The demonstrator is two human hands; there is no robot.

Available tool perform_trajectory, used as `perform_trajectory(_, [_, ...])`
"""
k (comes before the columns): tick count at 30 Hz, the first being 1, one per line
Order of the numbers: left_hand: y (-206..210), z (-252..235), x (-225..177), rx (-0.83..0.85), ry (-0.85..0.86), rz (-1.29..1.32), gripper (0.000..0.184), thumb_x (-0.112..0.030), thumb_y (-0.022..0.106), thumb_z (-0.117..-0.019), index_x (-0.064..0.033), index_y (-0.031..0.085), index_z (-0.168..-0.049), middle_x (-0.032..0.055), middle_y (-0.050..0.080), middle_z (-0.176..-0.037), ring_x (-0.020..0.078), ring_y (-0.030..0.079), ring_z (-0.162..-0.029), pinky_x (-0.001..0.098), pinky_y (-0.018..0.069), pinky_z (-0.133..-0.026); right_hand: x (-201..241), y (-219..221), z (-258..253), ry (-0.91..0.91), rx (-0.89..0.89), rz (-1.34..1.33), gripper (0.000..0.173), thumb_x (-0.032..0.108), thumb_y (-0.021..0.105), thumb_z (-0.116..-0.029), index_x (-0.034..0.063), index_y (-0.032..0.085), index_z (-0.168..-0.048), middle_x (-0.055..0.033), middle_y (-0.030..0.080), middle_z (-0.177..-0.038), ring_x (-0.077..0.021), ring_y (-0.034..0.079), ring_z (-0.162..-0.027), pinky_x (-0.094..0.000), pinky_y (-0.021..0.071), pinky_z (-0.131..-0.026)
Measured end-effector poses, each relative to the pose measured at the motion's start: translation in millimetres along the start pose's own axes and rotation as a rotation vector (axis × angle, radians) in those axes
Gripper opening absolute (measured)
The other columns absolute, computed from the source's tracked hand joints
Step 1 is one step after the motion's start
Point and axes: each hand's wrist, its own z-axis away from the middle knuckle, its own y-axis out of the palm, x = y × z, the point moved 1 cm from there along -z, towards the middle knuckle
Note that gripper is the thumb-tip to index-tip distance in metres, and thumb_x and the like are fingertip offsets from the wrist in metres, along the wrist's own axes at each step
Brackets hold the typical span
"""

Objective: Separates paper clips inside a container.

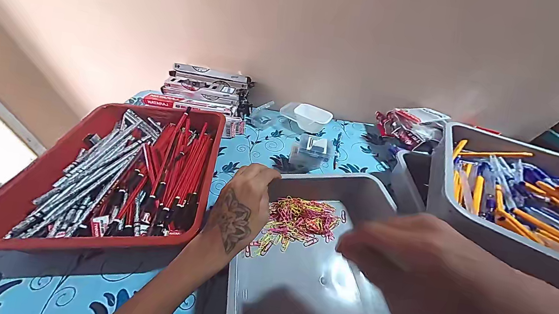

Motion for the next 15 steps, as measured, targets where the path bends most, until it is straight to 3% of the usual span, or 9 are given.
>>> perform_trajectory(1, [0, 0, 0, 0.027, 0.051, 0.034, 0.024, 0.004, 0.054, -0.0921, 0.0008, 0.074, -0.106, 0.0158, 0.072, -0.101, 0.0293, 0.071, -0.094, 0.0426, 0.0576, -0.083, -17, 6, -1, 0.042, 0.072, 0.128, 0.019, 0.012, 0.051, -0.0968, 0.0111, 0.07, -0.103, 0.0006, 0.063, -0.077, -0.0079, 0.06, -0.064, -0.0231, 0.0471, -0.053])
perform_trajectory(2, [-1, 1, 0, 0.1, 0.091, 0.079, 0.022, 0.0, 0.056, -0.0939, 0.0002, 0.074, -0.107, 0.015, 0.073, -0.099, 0.0275, 0.072, -0.092, 0.0419, 0.0583, -0.082, -32, 10, -3, 0.104, 0.182, 0.183, 0.02, 0.004, 0.055, -0.0921, 0.0088, 0.069, -0.107, -0.0049, 0.064, -0.086, -0.0165, 0.064, -0.069, -0.0328, 0.0517, -0.055])
perform_trajectory(3, [-2, 3, 0, 0.229, 0.108, 0.128, 0.022, -0.006, 0.058, -0.0969, -0.0001, 0.073, -0.112, 0.0155, 0.073, -0.101, 0.0273, 0.072, -0.093, 0.0429, 0.0582, -0.084, -45, 14, -8, 0.166, 0.265, 0.195, 0.024, 0.0, 0.06, -0.0887, 0.0073, 0.067, -0.111, -0.0089, 0.065, -0.097, -0.0219, 0.067, -0.075, -0.039, 0.0544, -0.058])
perform_trajectory(4, [-5, 4, -2, 0.405, 0.099, 0.161, 0.028, -0.013, 0.06, -0.099, 0.0006, 0.07, -0.122, 0.0184, 0.071, -0.108, 0.0304, 0.07, -0.099, 0.0466, 0.0562, -0.088, -57, 18, -13, 0.236, 0.333, 0.162, 0.027, 0.0, 0.062, -0.0907, 0.0059, 0.066, -0.117, -0.0119, 0.066, -0.104, -0.026, 0.069, -0.081, -0.0441, 0.0555, -0.063])
perform_trajectory(5, [-8, 5, -4, 0.574, 0.091, 0.142, 0.041, -0.022, 0.065, -0.0989, 0.0001, 0.064, -0.133, 0.0213, 0.069, -0.118, 0.0345, 0.068, -0.107, 0.051, 0.054, -0.092, -66, 22, -17, 0.294, 0.397, 0.119, 0.029, 0.007, 0.066, -0.0947, 0.0043, 0.064, -0.123, -0.0145, 0.067, -0.109, -0.029, 0.069, -0.085, -0.0482, 0.0559, -0.069])
perform_trajectory(7, [-10, 4, -14, 0.812, 0.044, -0.017, 0.063, -0.036, 0.072, -0.0946, -0.004, 0.054, -0.146, 0.0232, 0.062, -0.13, 0.0387, 0.062, -0.118, 0.0547, 0.0503, -0.095, -80, 34, -24, 0.391, 0.539, 0.042, 0.053, 0.026, 0.074, -0.0952, 0.0044, 0.055, -0.14, -0.0196, 0.064, -0.118, -0.0342, 0.067, -0.094, -0.054, 0.0543, -0.079])
perform_trajectory(10, [-9, -3, -25, 0.993, -0.078, -0.211, 0.067, -0.034, 0.072, -0.096, -0.0065, 0.046, -0.152, 0.0241, 0.055, -0.14, 0.0402, 0.056, -0.128, 0.0543, 0.0478, -0.099, -82, 52, -32, 0.46, 0.718, 0.0, 0.066, 0.033, 0.077, -0.0926, 0.0081, 0.05, -0.148, -0.0236, 0.059, -0.125, -0.0392, 0.064, -0.107, -0.0559, 0.0517, -0.088])
perform_trajectory(13, [-10, -7, -32, 1.02, -0.145, -0.254, 0.056, -0.024, 0.065, -0.1014, -0.0051, 0.047, -0.151, 0.0245, 0.056, -0.137, 0.0406, 0.059, -0.122, 0.0533, 0.0494, -0.097, -82, 60, -31, 0.446, 0.677, -0.056, 0.043, 0.018, 0.072, -0.0967, 0.0019, 0.059, -0.134, -0.0211, 0.062, -0.118, -0.0349, 0.066, -0.104, -0.0512, 0.0536, -0.088])
perform_trajectory(15, [-8, -9, -31, 0.999, -0.176, -0.244, 0.046, -0.018, 0.061, -0.1032, -0.0052, 0.051, -0.146, 0.023, 0.06, -0.132, 0.0397, 0.063, -0.116, 0.0529, 0.0508, -0.095, -86, 62, -25, 0.415, 0.568, -0.117, 0.026, 0.007, 0.068, -0.0964, -0.0001, 0.065, -0.121, -0.0177, 0.065, -0.105, -0.0302, 0.067, -0.094, -0.0468, 0.0548, -0.083])
